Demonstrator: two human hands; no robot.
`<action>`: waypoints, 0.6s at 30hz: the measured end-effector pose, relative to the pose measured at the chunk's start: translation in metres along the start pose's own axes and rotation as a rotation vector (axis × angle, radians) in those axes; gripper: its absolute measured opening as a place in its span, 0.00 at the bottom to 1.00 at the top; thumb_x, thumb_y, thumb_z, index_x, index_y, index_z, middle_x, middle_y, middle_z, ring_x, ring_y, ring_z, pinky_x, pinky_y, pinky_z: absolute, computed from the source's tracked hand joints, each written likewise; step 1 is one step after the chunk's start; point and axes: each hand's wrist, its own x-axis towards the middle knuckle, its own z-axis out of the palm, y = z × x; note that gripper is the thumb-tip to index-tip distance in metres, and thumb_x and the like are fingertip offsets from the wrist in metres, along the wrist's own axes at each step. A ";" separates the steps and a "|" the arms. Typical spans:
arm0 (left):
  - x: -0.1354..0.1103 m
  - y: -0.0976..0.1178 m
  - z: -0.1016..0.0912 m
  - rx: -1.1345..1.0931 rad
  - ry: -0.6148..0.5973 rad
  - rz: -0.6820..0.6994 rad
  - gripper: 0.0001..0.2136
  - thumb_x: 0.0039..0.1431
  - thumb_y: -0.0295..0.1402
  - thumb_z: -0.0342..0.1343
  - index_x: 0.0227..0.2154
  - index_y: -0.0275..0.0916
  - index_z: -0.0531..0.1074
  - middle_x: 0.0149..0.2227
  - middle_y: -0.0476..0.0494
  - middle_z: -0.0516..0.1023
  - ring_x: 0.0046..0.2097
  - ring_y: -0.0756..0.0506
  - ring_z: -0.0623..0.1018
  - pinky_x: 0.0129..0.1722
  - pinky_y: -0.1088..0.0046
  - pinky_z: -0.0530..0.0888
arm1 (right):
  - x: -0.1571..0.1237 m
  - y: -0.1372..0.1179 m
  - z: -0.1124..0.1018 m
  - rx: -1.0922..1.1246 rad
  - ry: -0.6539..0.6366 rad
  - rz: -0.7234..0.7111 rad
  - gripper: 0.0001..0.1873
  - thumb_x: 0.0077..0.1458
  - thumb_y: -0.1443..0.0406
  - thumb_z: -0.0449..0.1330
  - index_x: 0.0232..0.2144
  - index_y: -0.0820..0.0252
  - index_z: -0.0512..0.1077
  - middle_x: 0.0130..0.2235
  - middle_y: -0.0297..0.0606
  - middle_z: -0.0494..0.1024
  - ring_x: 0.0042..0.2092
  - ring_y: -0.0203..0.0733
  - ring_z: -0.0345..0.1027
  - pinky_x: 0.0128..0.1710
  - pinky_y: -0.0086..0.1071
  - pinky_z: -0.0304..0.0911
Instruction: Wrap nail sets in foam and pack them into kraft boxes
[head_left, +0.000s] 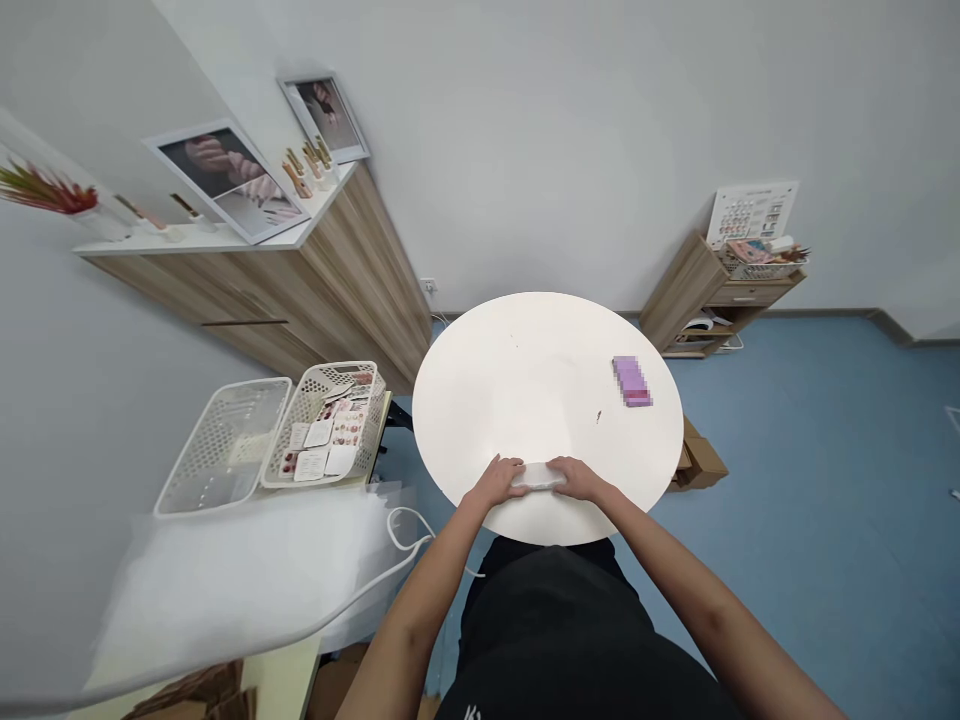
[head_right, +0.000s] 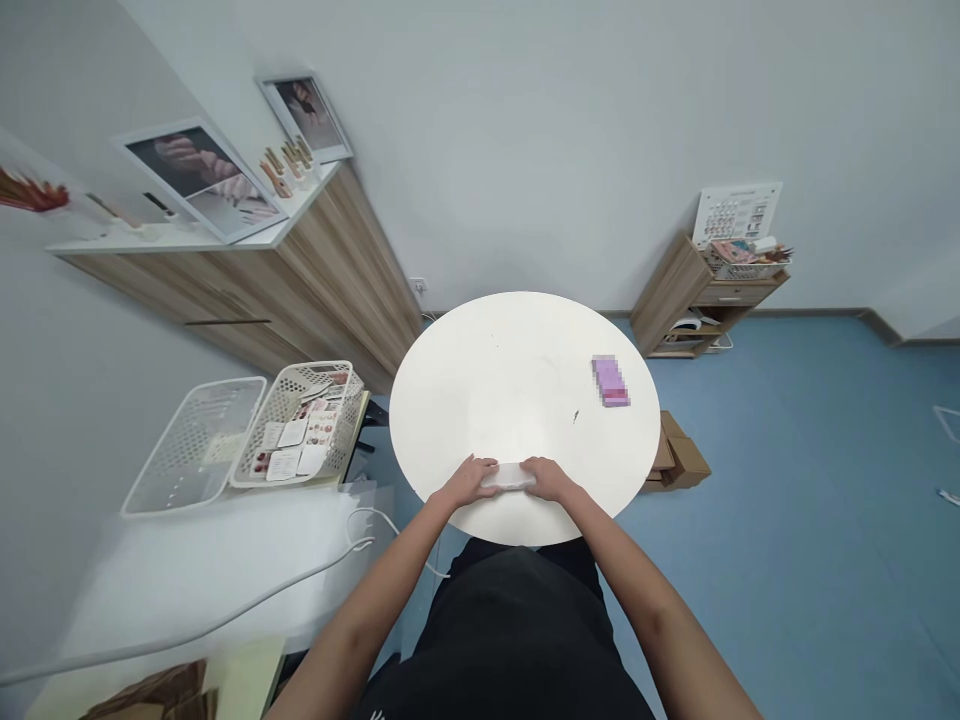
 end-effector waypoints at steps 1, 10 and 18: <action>0.001 0.001 -0.004 -0.064 -0.012 -0.013 0.18 0.58 0.45 0.55 0.48 0.43 0.73 0.55 0.41 0.74 0.56 0.38 0.72 0.60 0.56 0.60 | 0.000 0.003 -0.002 0.070 0.024 0.024 0.28 0.47 0.65 0.63 0.53 0.59 0.72 0.56 0.45 0.73 0.56 0.51 0.67 0.56 0.41 0.60; 0.001 -0.006 -0.013 -0.361 0.186 -0.335 0.21 0.58 0.52 0.48 0.23 0.40 0.72 0.26 0.48 0.75 0.31 0.45 0.73 0.31 0.73 0.64 | 0.018 0.013 -0.011 0.315 0.252 0.227 0.19 0.52 0.49 0.56 0.29 0.58 0.75 0.37 0.40 0.79 0.42 0.49 0.71 0.41 0.35 0.62; -0.008 -0.020 0.007 -0.220 0.340 -0.599 0.13 0.58 0.41 0.51 0.22 0.41 0.64 0.24 0.50 0.70 0.30 0.47 0.71 0.29 0.73 0.62 | 0.033 0.012 0.000 0.161 0.319 0.414 0.16 0.56 0.52 0.54 0.27 0.57 0.70 0.32 0.38 0.77 0.35 0.44 0.69 0.30 0.31 0.58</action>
